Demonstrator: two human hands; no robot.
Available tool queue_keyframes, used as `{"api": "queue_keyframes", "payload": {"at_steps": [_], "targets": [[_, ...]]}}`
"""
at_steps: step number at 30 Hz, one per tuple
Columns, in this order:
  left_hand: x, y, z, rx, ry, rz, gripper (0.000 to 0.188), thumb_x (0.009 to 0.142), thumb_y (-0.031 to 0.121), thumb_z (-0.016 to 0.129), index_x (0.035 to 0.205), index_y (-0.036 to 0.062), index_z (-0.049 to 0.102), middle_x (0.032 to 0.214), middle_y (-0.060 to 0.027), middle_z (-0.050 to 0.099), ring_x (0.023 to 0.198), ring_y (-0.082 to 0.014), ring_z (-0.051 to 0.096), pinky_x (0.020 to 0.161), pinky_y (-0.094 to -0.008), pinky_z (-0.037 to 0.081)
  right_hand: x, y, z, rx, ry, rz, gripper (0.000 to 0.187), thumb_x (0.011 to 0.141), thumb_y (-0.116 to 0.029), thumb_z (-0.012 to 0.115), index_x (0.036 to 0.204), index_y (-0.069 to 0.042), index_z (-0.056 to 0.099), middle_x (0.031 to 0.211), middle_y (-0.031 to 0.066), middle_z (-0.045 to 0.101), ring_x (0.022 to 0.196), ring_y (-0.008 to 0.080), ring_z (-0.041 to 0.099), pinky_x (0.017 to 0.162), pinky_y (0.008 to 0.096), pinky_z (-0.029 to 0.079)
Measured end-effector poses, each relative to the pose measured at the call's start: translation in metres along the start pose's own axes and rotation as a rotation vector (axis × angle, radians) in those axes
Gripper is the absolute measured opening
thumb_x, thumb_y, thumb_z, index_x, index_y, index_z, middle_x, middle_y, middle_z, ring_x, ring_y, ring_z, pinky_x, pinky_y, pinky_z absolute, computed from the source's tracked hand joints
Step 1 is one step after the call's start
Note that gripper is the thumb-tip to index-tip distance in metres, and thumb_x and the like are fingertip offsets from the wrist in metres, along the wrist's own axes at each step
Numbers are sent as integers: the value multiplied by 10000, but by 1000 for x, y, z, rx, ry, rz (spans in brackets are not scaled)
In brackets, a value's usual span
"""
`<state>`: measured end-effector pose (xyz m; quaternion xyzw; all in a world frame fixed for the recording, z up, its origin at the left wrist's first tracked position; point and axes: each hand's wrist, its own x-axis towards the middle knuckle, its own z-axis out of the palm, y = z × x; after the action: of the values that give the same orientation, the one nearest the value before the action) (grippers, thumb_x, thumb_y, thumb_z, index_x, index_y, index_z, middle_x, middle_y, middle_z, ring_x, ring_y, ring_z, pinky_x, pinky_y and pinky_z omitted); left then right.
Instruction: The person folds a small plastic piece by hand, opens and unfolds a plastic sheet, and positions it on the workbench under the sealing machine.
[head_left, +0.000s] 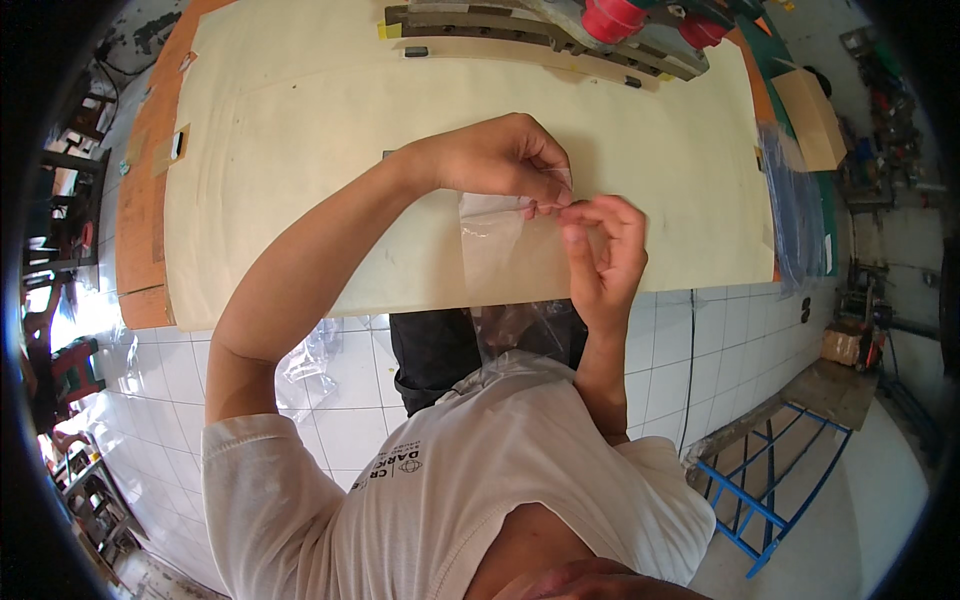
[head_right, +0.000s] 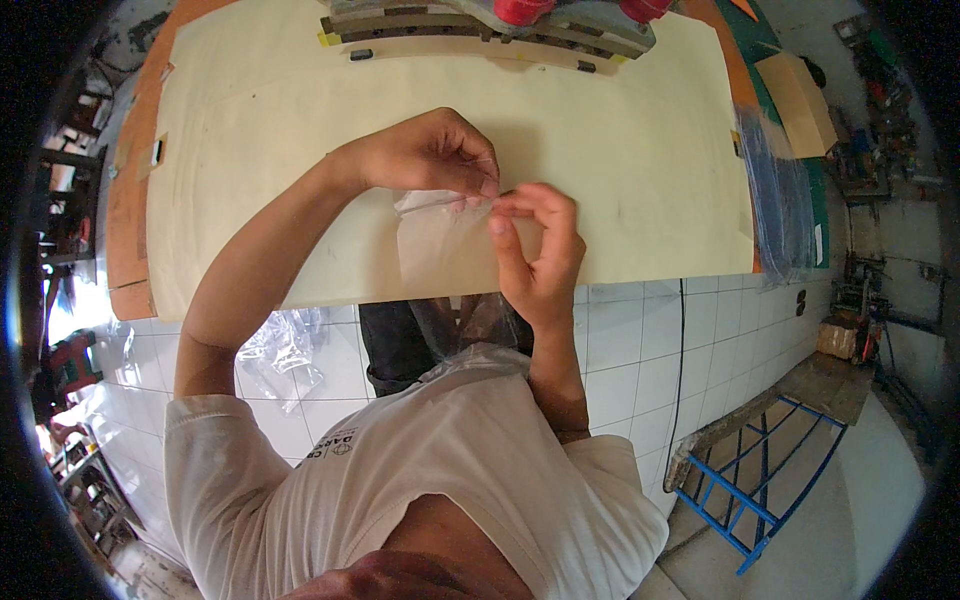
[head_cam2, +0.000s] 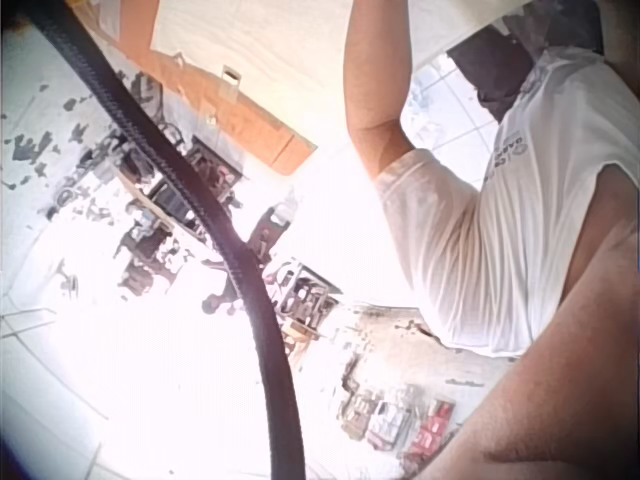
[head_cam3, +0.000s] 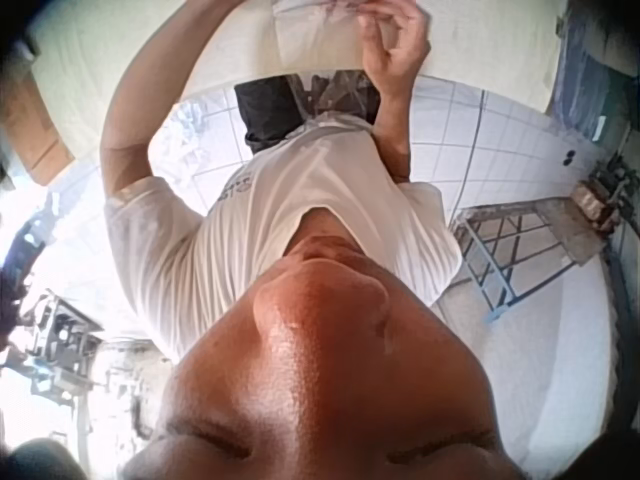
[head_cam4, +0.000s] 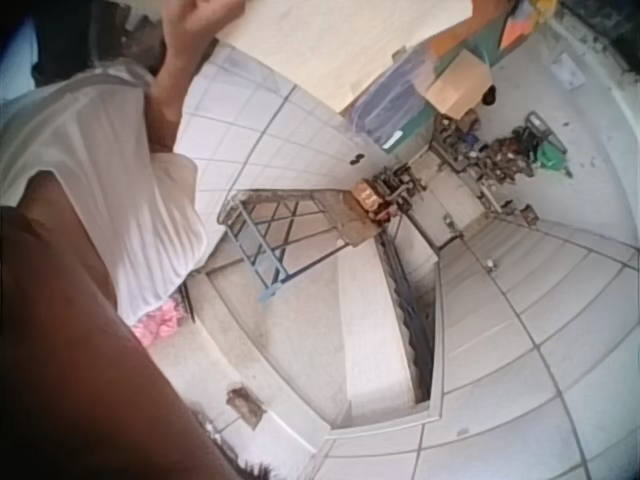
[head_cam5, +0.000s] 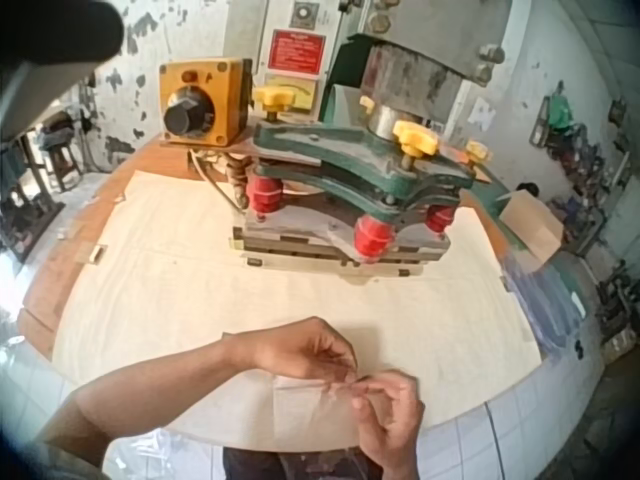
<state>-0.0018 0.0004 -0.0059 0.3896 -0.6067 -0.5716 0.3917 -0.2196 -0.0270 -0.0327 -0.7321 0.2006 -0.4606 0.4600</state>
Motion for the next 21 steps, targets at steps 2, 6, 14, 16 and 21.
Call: {"api": "queue_keyframes", "payload": {"at_steps": [2, 6, 14, 16, 21], "targets": [[-2, 1, -1, -17, -22, -58, 148, 905, 81, 613, 904, -51, 678, 798, -64, 668, 759, -117, 613, 683, -266, 503, 3, 0, -6, -265, -184, -44, 340, 898, -131, 672, 1140, 27, 493, 914, 144, 674, 857, 206, 665, 798, 324, 512], [0, -1, 0, 29, -8, 10, 151, 907, 84, 611, 902, -51, 678, 788, -64, 667, 743, -116, 613, 678, -266, 503, -1, 2, -1, -89, -69, 2, 362, 897, -126, 673, 1160, 27, 476, 911, 143, 676, 854, 207, 665, 803, 326, 510], [0, 1, 0, 1, 1, 8, 158, 899, 101, 625, 891, -48, 680, 771, -65, 665, 703, -112, 605, 661, -257, 496, 1, -4, 3, -81, -33, 3, 294, 890, -113, 677, 1105, 17, 525, 897, 132, 679, 840, 199, 665, 791, 317, 513], [-1, 2, 0, 5, -9, -2, 165, 900, 106, 627, 895, -50, 680, 773, -66, 666, 703, -113, 605, 660, -259, 497, 2, -1, -2, -149, -91, -18, 283, 887, -119, 681, 1089, 15, 535, 900, 132, 680, 841, 200, 667, 788, 316, 514], [0, -1, -1, 12, -2, 7, 173, 901, 112, 634, 910, -54, 685, 782, -66, 670, 702, -116, 605, 659, -260, 498, 1, -2, 1, -89, -44, 25, 256, 881, -134, 691, 1045, 14, 562, 905, 126, 682, 840, 201, 672, 782, 313, 518]]}}
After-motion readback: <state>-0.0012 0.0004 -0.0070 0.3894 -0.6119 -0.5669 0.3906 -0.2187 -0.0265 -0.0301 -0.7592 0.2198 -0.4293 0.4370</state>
